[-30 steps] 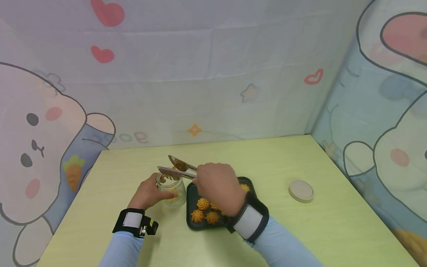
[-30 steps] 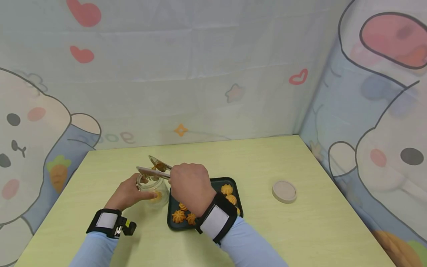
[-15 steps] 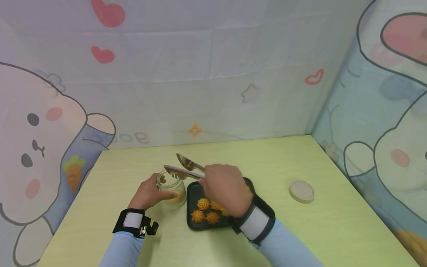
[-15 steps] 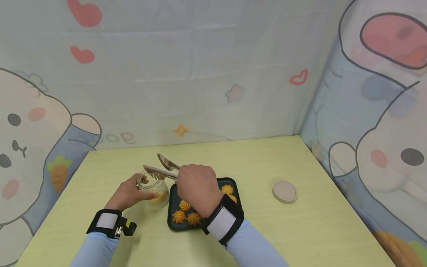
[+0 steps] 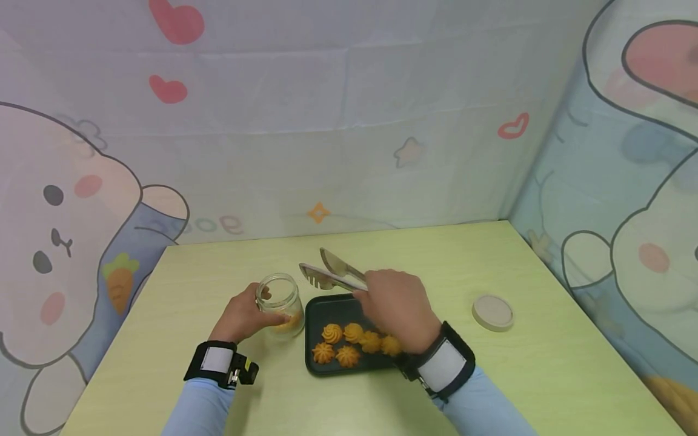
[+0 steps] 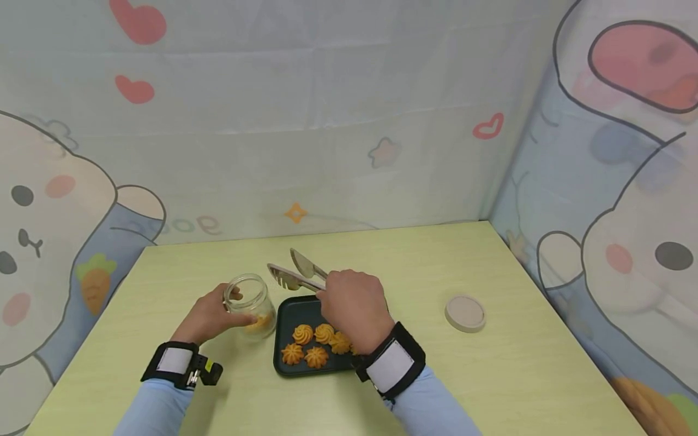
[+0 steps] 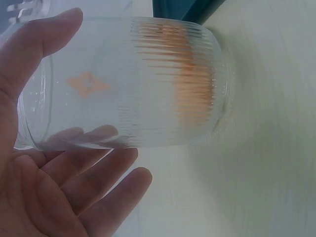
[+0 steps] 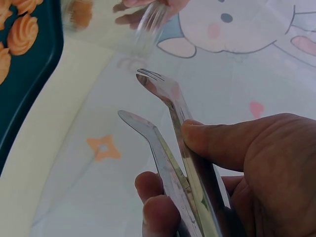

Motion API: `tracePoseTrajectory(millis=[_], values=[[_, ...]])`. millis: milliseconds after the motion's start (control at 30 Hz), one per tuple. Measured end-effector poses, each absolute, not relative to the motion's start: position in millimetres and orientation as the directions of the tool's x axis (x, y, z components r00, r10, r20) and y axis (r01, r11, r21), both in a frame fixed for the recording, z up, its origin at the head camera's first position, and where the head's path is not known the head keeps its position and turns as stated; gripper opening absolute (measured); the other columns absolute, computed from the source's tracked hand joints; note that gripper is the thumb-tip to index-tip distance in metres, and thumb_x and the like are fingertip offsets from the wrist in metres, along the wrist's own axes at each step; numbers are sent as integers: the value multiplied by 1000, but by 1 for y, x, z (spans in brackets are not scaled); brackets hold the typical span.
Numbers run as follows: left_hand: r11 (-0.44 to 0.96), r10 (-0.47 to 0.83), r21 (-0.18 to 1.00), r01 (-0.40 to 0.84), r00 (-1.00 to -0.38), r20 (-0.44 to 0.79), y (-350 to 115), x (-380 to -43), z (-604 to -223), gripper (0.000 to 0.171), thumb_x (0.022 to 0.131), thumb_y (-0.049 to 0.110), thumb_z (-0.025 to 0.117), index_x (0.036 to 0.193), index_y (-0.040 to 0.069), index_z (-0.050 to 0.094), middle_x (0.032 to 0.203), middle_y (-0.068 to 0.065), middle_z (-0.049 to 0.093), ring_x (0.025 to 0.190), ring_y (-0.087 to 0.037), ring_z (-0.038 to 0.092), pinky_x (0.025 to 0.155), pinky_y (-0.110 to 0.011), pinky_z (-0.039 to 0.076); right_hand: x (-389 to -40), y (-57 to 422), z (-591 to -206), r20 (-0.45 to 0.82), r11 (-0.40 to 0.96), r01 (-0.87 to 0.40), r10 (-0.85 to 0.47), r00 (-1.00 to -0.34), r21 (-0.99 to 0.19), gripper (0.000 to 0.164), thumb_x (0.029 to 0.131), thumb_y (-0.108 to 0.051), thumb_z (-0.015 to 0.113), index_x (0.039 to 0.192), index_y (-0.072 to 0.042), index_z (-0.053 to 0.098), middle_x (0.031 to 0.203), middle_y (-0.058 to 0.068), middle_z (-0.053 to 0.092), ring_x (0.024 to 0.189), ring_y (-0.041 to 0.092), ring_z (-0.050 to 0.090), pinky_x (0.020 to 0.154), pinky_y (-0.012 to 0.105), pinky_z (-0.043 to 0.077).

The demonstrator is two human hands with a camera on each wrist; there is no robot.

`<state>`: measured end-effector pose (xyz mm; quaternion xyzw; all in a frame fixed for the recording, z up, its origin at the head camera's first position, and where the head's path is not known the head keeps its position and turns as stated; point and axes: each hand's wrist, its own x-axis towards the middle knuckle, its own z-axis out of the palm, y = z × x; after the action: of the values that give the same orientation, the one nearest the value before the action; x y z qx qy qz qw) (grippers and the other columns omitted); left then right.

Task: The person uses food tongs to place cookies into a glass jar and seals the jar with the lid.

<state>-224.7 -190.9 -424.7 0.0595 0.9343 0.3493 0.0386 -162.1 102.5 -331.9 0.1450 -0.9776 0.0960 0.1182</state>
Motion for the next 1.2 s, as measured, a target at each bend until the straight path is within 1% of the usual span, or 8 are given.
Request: tracePoseTrajectory(millis=[233, 533, 667, 767, 967, 1200], values=[[750, 137, 656, 84, -990, -29, -191, -225, -425, 80, 72, 46, 87, 126, -2, 52, 122, -21, 61, 108, -35, 59, 84, -48, 49, -162, 125, -342, 237, 946, -267, -220, -946, -186, 33, 93, -31, 70, 70, -14, 54, 56, -2, 46, 47, 14, 44, 41, 31, 34], [749, 135, 658, 78, -990, -36, -191, -225, -424, 81, 72, 48, 86, 127, -1, 52, 123, -21, 61, 108, -35, 59, 84, -48, 49, -156, 149, -354, 142, 951, -178, -146, -979, -253, 33, 95, -31, 67, 70, -14, 53, 56, 0, 47, 47, 16, 44, 43, 31, 32], [744, 135, 664, 75, -990, -39, -191, -225, -424, 81, 72, 47, 86, 127, -1, 52, 123, -21, 61, 108, -35, 59, 84, -48, 49, -150, 160, -360, 135, 950, -160, -128, -983, -269, 33, 94, -29, 67, 69, -14, 52, 56, 1, 46, 47, 17, 42, 43, 31, 31], [743, 137, 665, 76, -990, -39, -191, -225, -425, 81, 72, 47, 86, 127, -1, 52, 123, -21, 60, 108, -35, 59, 84, -48, 49, -146, 169, -364, 143, 952, -151, -116, -983, -266, 34, 94, -29, 68, 68, -13, 52, 56, 1, 45, 47, 17, 42, 43, 31, 30], [743, 135, 665, 76, -990, -38, -192, -225, -426, 81, 72, 48, 86, 127, -1, 52, 123, -21, 61, 107, -34, 59, 84, -48, 49, -139, 184, -372, 137, 969, -116, -87, -987, -220, 34, 92, -28, 70, 67, -12, 53, 55, 1, 46, 46, 17, 43, 42, 31, 31], [741, 135, 667, 77, -990, -35, -192, -226, -428, 82, 71, 48, 87, 127, -1, 52, 123, -20, 61, 106, -34, 59, 83, -47, 49, -133, 196, -378, 145, 975, -99, -70, -987, -198, 37, 90, -27, 73, 64, -12, 51, 53, 1, 44, 45, 17, 42, 41, 32, 32]])
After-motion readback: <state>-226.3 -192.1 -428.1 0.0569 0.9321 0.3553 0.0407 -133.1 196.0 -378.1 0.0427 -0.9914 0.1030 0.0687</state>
